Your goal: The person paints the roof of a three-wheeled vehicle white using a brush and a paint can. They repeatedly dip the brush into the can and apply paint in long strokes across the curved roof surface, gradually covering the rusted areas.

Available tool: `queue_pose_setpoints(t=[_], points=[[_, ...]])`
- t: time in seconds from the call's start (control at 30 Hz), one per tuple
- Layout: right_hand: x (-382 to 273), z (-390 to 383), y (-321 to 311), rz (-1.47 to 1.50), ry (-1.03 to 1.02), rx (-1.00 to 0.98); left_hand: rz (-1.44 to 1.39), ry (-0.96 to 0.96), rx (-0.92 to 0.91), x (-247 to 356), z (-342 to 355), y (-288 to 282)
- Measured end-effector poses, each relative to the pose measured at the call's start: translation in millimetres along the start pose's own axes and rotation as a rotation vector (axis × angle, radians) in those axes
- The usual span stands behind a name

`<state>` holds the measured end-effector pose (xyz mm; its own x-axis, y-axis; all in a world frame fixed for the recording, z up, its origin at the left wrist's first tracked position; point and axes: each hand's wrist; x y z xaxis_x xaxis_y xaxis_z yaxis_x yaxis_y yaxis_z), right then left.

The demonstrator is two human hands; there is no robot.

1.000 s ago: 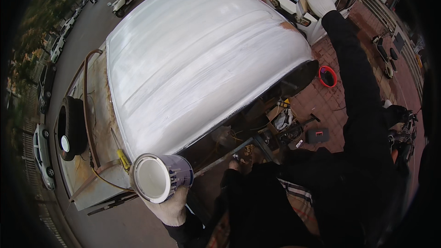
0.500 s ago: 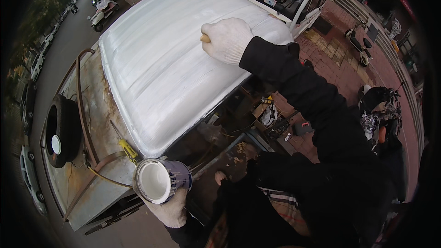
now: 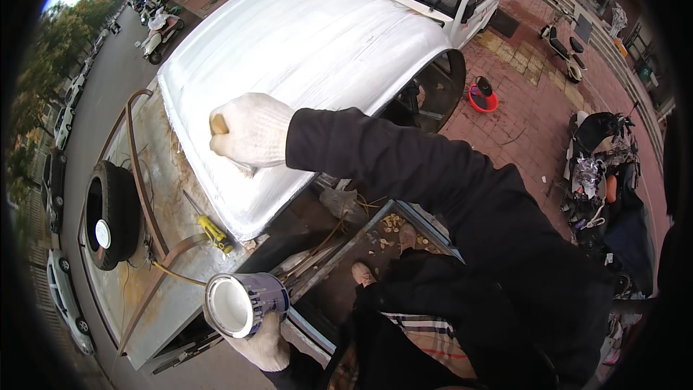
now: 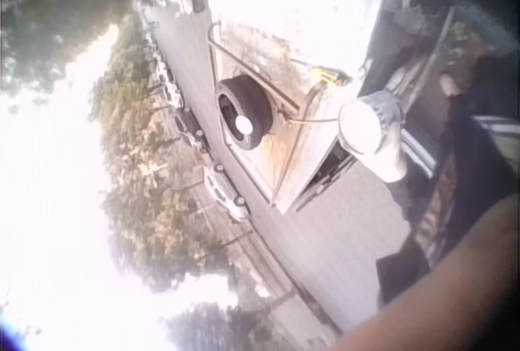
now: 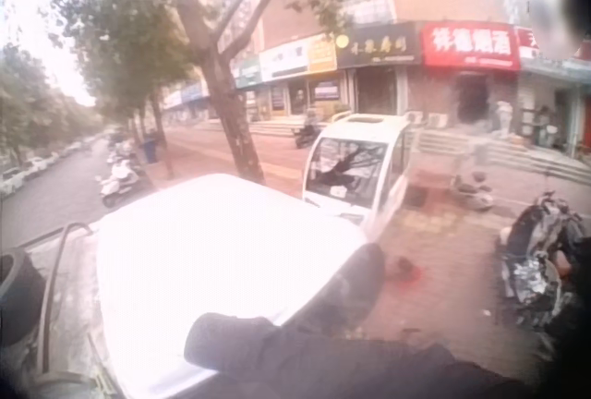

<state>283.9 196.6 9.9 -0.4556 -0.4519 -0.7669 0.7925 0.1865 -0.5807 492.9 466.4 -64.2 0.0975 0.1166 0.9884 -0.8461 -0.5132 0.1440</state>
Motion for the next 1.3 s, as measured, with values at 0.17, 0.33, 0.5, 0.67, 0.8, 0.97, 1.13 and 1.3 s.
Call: queue_pose_setpoints(t=[0.17,0.33,0.5,0.67,0.8,0.97,1.13,1.3], points=[[119.9,-36.5,-180.4,0.125,0.354,0.459,0.085,0.052,0.026,-7.4,-8.6,43.3],[236.7,-80.5,-316.2,0.179,0.41,0.661,0.151,0.042,0.007,-14.3,-9.6,95.0],[291.4,-100.3,-395.0,-0.394,0.316,0.853,0.184,0.071,0.017,-20.9,-20.5,128.8],[258.0,-104.7,-378.7,-0.637,0.26,0.753,0.187,0.017,0.018,-28.2,-23.2,138.9],[199.6,-77.8,-286.9,-0.911,0.17,0.531,0.131,0.008,-0.045,-28.6,-17.2,129.3],[112.9,-63.5,-167.0,-0.834,-0.06,0.325,0.16,0.044,-0.063,-26.4,-16.5,105.2],[39.2,-57.6,-69.6,-0.653,-0.293,0.202,0.059,0.016,-0.077,-20.0,-16.5,78.0],[-9.5,-42.8,1.1,-0.152,-0.286,0.185,0.085,0.069,-0.032,-15.3,-15.8,56.0]])
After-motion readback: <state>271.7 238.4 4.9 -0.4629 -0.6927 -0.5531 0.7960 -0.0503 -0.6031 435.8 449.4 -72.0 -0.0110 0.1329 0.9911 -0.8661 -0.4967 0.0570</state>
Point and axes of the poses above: each hand's wrist, its own z-axis towards the middle knuckle, its own y-axis out of the palm, x = y × z, and after that the axes turned 4 degrees about x, right-handed
